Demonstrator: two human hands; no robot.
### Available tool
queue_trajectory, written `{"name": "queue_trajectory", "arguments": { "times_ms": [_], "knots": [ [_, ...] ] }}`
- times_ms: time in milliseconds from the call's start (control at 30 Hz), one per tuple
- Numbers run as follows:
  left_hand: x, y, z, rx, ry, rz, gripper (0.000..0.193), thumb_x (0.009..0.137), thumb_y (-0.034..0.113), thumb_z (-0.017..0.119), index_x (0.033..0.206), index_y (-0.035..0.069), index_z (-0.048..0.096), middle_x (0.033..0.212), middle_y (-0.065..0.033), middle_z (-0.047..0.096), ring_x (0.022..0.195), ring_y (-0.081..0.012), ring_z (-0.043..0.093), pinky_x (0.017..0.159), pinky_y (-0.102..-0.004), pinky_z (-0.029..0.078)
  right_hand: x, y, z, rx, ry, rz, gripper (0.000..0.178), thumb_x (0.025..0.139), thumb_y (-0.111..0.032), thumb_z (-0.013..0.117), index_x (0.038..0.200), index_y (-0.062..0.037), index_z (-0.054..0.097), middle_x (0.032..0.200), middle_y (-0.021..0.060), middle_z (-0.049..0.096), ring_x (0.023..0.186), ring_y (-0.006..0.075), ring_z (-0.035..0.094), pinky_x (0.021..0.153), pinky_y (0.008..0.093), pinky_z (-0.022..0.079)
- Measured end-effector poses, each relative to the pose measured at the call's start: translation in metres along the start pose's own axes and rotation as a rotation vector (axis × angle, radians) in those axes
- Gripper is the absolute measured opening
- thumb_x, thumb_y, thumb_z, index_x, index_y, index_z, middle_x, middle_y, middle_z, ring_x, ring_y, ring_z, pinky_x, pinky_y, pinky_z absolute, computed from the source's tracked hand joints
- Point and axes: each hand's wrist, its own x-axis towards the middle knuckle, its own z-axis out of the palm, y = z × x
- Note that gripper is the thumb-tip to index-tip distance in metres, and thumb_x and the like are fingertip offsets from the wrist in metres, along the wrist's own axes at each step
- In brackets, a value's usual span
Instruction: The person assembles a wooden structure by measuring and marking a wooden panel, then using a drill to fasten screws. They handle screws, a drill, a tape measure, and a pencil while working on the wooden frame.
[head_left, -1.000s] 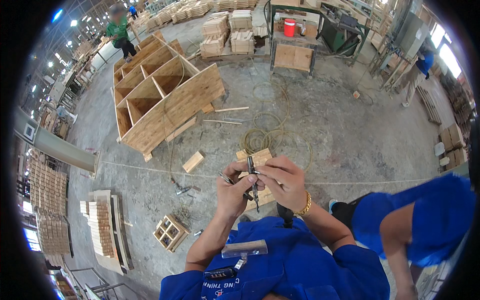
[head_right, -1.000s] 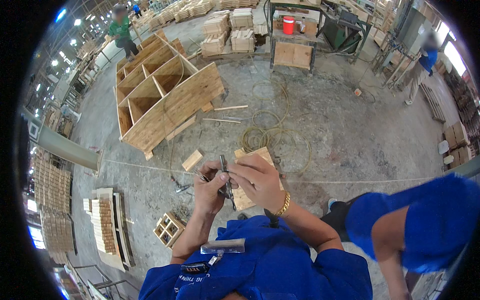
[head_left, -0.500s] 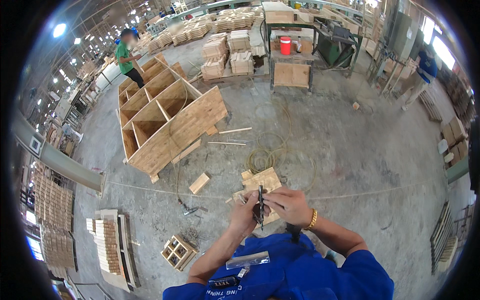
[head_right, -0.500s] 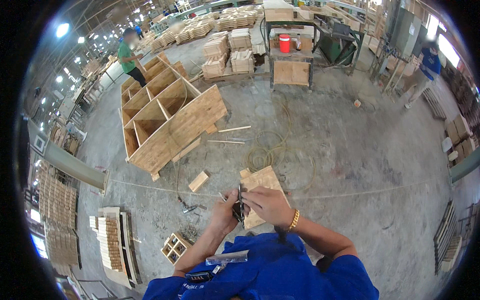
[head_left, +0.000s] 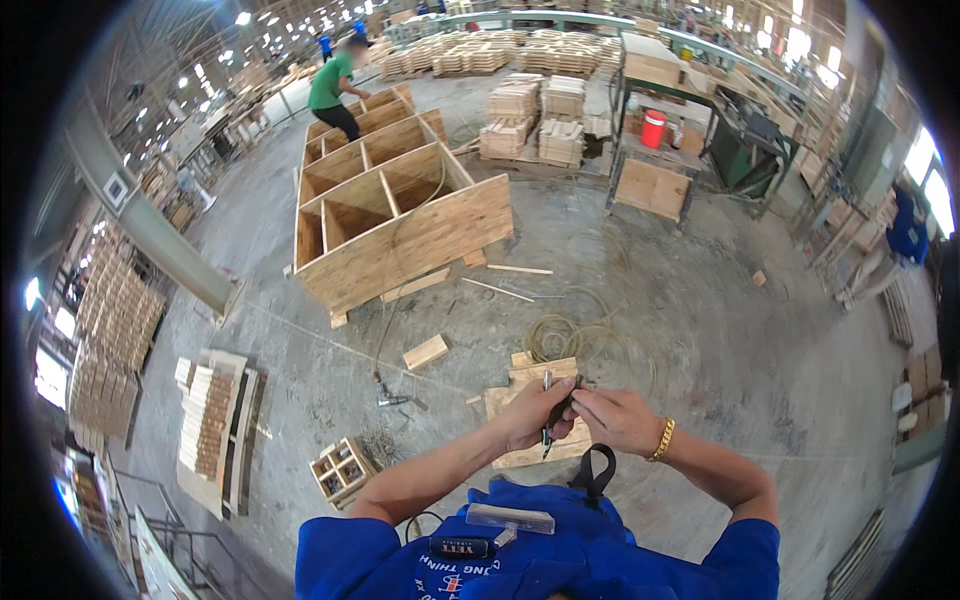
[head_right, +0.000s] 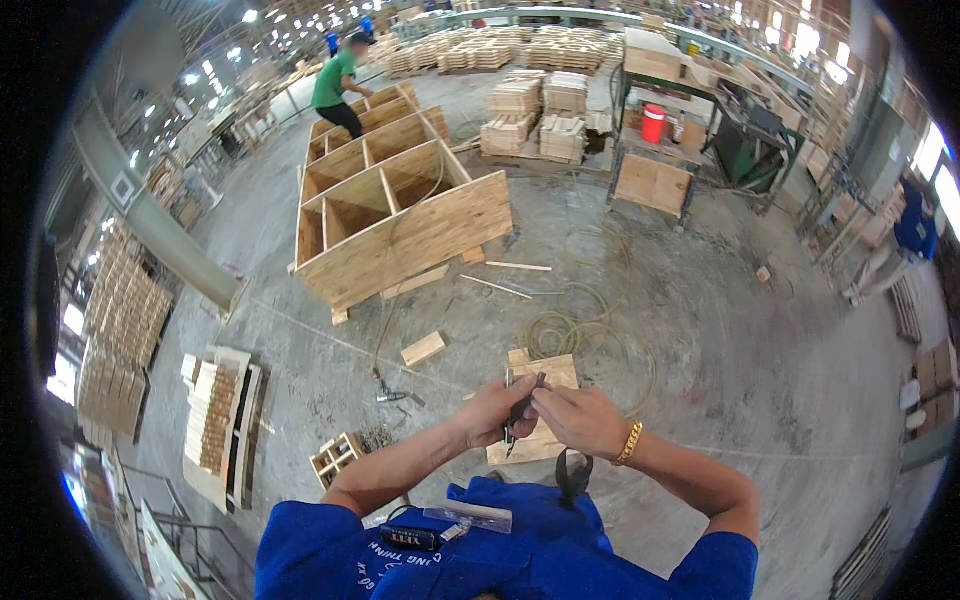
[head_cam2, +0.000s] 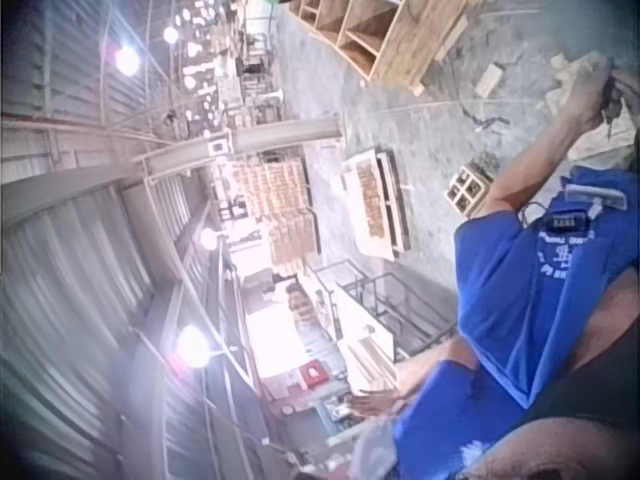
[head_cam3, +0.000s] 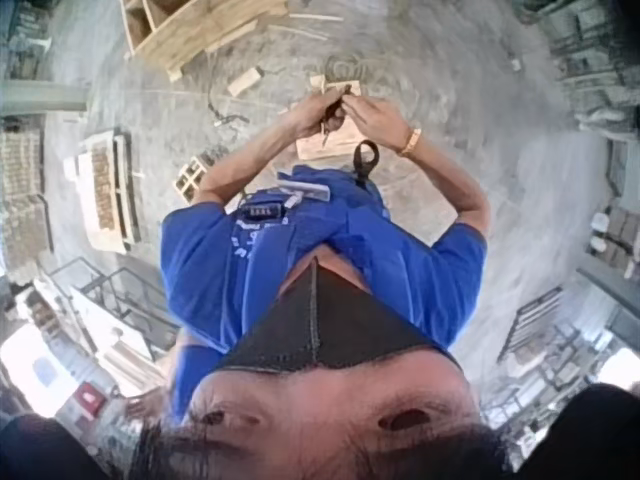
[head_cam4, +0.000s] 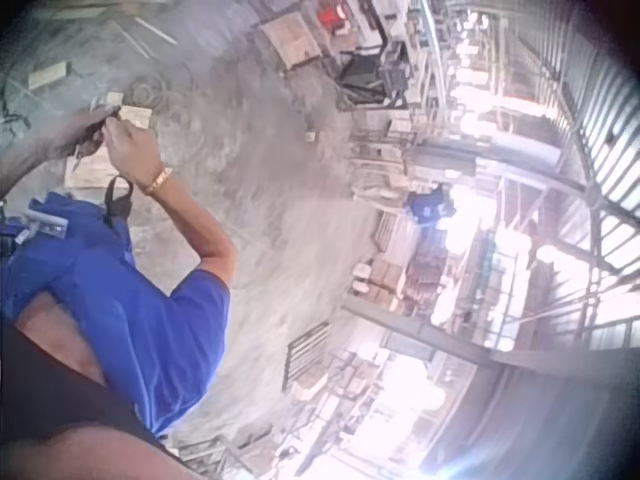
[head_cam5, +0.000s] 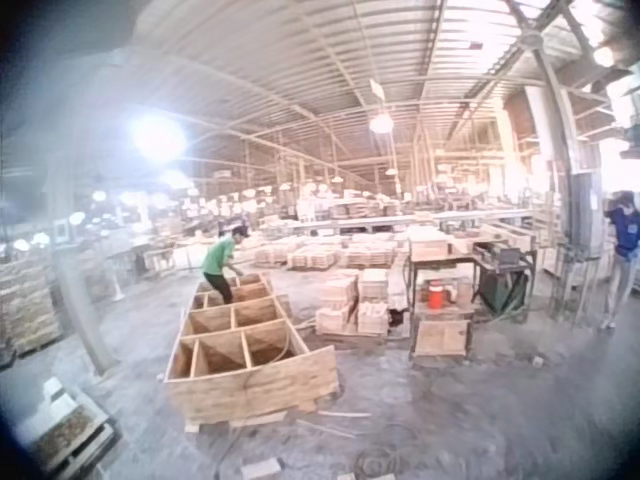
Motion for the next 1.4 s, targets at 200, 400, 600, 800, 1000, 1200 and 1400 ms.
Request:
{"name": "queue_trajectory", "arguments": {
  "times_ms": [200,400,600,800,1000,1200,1400],
  "knots": [
    [-0.001,0.001,-0.008,0.064,0.049,0.101,0.032,0.092,0.036,0.046,0.081,0.007,0.052,0.059,-0.0033,0.049,0.041,-0.0124,0.045,0.035,-0.024,0.033,0.016,0.012,0.007,0.012,-0.002,-0.156,0.019,0.081,-0.005,0.056,0.099,-0.0024,0.054,0.08,0.0111,0.064,0.064,0.0285,0.062,0.053,0.0357,0.049],
    [-0.024,0.006,-0.005,-0.039,0.053,0.179,0.036,0.094,0.033,0.043,0.072,0.004,0.048,0.057,-0.0036,0.047,0.042,-0.0134,0.045,0.035,-0.0265,0.034,0.039,-0.003,-0.003,-0.069,-0.036,-0.338,0.016,0.08,0.002,0.056,0.095,-0.0002,0.057,0.074,0.0125,0.062,0.063,0.0257,0.062,0.055,0.0338,0.048],
    [-0.027,0.002,-0.001,-0.244,0.114,0.423,0.039,0.094,0.037,0.042,0.072,0.006,0.049,0.057,-0.003,0.047,0.044,-0.0127,0.044,0.039,-0.0259,0.035,0.073,-0.001,-0.003,-0.017,-0.082,-0.35,0.018,0.078,0.0,0.058,0.096,0.0005,0.058,0.075,0.0118,0.063,0.063,0.0257,0.062,0.053,0.0344,0.048],
    [-0.034,0.012,0.001,-0.213,0.212,0.48,0.04,0.092,0.042,0.044,0.073,0.008,0.051,0.057,-0.0024,0.047,0.044,-0.0114,0.043,0.039,-0.0246,0.031,0.086,-0.016,-0.001,-0.117,0.017,-0.45,0.013,0.078,-0.003,0.059,0.091,0.0,0.058,0.071,0.0103,0.06,0.057,0.0245,0.059,0.05,0.0348,0.046],
    [-0.032,0.011,-0.002,-0.163,0.126,0.332,0.041,0.093,0.041,0.042,0.071,0.008,0.049,0.056,-0.0027,0.044,0.043,-0.0127,0.04,0.038,-0.0266,0.028,0.088,-0.009,-0.014,-0.322,-0.182,-0.613,0.02,0.077,-0.005,0.06,0.095,-0.0014,0.054,0.061,0.008,0.051,0.048,0.0235,0.053,0.041,0.0345,0.041],
    [-0.03,0.031,-0.001,-0.145,0.081,0.256,0.043,0.094,0.041,0.039,0.07,0.006,0.044,0.057,-0.003,0.039,0.044,-0.0126,0.033,0.039,-0.0269,0.026,0.096,-0.014,-0.026,-0.279,-0.219,-0.56,0.015,0.079,-0.002,0.057,0.094,-0.0008,0.054,0.063,0.0103,0.053,0.05,0.0275,0.053,0.042,0.0376,0.041],
    [-0.036,0.048,0.0,-0.069,0.109,0.217,0.042,0.094,0.04,0.04,0.069,0.007,0.046,0.054,-0.0016,0.039,0.04,-0.0108,0.034,0.035,-0.0252,0.027,0.107,-0.016,-0.027,-0.34,-0.163,-0.622,0.01,0.078,-0.006,0.057,0.086,-0.004,0.053,0.059,0.006,0.047,0.045,0.0236,0.049,0.039,0.0352,0.039]
  ]
}}
